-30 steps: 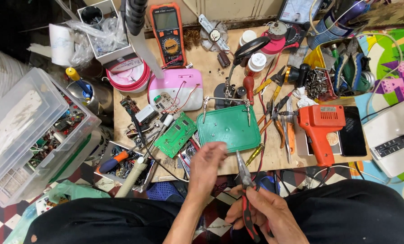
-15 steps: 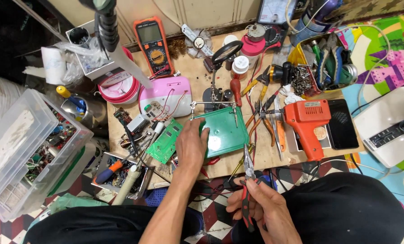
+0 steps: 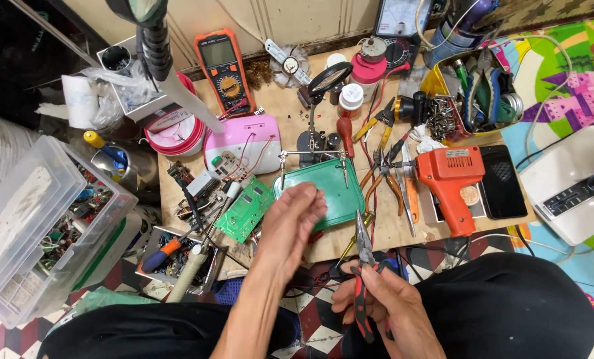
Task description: Assembling and repairing electronic components on a circuit board using pliers and other hand tools.
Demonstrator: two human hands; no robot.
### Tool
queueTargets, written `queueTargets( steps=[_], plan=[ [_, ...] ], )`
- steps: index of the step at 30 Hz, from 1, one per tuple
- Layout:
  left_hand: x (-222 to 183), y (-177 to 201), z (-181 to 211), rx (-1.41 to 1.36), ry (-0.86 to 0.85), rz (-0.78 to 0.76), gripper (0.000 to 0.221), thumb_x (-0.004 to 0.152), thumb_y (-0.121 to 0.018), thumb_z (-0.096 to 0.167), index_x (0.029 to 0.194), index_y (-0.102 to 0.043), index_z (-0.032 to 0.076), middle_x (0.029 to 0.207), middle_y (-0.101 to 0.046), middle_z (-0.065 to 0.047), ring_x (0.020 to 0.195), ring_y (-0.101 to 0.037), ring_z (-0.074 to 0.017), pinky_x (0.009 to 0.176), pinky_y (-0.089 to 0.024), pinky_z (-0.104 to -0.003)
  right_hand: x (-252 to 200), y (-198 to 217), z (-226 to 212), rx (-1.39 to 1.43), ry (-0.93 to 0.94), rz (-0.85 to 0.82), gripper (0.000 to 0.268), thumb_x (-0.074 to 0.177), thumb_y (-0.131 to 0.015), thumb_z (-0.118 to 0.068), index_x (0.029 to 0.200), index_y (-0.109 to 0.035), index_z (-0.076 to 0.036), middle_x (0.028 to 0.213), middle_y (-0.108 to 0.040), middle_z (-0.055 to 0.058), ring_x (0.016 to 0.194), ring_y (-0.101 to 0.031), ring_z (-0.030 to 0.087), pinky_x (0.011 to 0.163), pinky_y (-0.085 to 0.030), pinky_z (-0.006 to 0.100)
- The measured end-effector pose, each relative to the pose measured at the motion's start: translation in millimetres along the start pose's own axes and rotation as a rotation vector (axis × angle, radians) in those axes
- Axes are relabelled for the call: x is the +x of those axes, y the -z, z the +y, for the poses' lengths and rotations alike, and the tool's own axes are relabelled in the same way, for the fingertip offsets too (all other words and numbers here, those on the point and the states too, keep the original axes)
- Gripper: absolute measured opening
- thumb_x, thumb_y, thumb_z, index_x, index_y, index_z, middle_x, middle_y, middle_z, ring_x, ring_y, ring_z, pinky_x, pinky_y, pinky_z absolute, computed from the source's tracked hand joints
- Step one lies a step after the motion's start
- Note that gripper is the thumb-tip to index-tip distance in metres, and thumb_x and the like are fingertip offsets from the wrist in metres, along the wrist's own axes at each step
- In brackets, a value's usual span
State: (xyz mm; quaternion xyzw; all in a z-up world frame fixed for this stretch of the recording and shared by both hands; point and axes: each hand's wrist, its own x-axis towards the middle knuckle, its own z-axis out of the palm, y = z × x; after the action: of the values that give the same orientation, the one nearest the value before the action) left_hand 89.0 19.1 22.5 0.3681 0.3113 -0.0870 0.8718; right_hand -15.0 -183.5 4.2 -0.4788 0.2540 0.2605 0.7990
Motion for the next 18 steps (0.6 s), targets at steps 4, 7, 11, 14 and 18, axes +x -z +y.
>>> queueTargets(
  steps=[4, 7, 11, 14, 18],
  plan=[
    [-21, 15, -24, -0.317, 0.049, -0.192, 0.045, 0.103, -0.067, 0.004, 0.145, -0.063, -0.010, 0.113, -0.071, -0.021, 0.100, -0.072, -0.0249, 0.090, -0.066, -0.034, -5, 1, -5, -0.031, 0.009, -0.058, 0.054, 0.107, -0.056, -0.022, 0.135, -0.075, 0.021, 0.094, -0.085, 0.037, 0.078, -0.078, 0.039, 0.068, -0.060, 0.045],
    [-30, 20, -34, -0.345, 0.082, -0.176, 0.045, 0.102, -0.072, 0.009, 0.144, -0.065, -0.009, 0.112, -0.073, -0.018, 0.095, -0.073, -0.0183, 0.088, -0.066, -0.028, -8, -3, -9, -0.104, -0.004, -0.083, 0.050, 0.106, -0.057, -0.018, 0.134, -0.078, 0.019, 0.090, -0.085, 0.036, 0.081, -0.079, 0.040, 0.074, -0.061, 0.046],
    [-32, 24, -39, -0.352, 0.079, -0.138, 0.040, 0.103, -0.074, 0.013, 0.135, -0.069, -0.009, 0.107, -0.075, -0.017, 0.090, -0.072, -0.0156, 0.081, -0.065, -0.025, -9, -6, -5, -0.144, 0.010, -0.145, 0.049, 0.104, -0.060, -0.019, 0.136, -0.076, 0.015, 0.095, -0.088, 0.038, 0.087, -0.083, 0.043, 0.076, -0.060, 0.047],
    [-35, 24, -41, -0.338, 0.081, -0.108, 0.036, 0.103, -0.074, 0.014, 0.133, -0.070, -0.006, 0.110, -0.076, -0.017, 0.094, -0.073, -0.0169, 0.084, -0.063, -0.026, -10, -9, -5, -0.170, 0.017, -0.144, 0.048, 0.105, -0.058, -0.019, 0.133, -0.076, 0.014, 0.098, -0.090, 0.039, 0.088, -0.085, 0.044, 0.076, -0.061, 0.047],
    [-45, 15, -33, -0.264, 0.084, -0.037, 0.034, 0.101, -0.073, 0.015, 0.130, -0.069, -0.003, 0.118, -0.076, -0.021, 0.105, -0.072, -0.0228, 0.096, -0.061, -0.035, -7, -8, -3, -0.127, -0.055, -0.003, 0.047, 0.107, -0.057, -0.015, 0.135, -0.077, 0.017, 0.101, -0.087, 0.042, 0.085, -0.074, 0.037, 0.076, -0.054, 0.040]
  ],
)
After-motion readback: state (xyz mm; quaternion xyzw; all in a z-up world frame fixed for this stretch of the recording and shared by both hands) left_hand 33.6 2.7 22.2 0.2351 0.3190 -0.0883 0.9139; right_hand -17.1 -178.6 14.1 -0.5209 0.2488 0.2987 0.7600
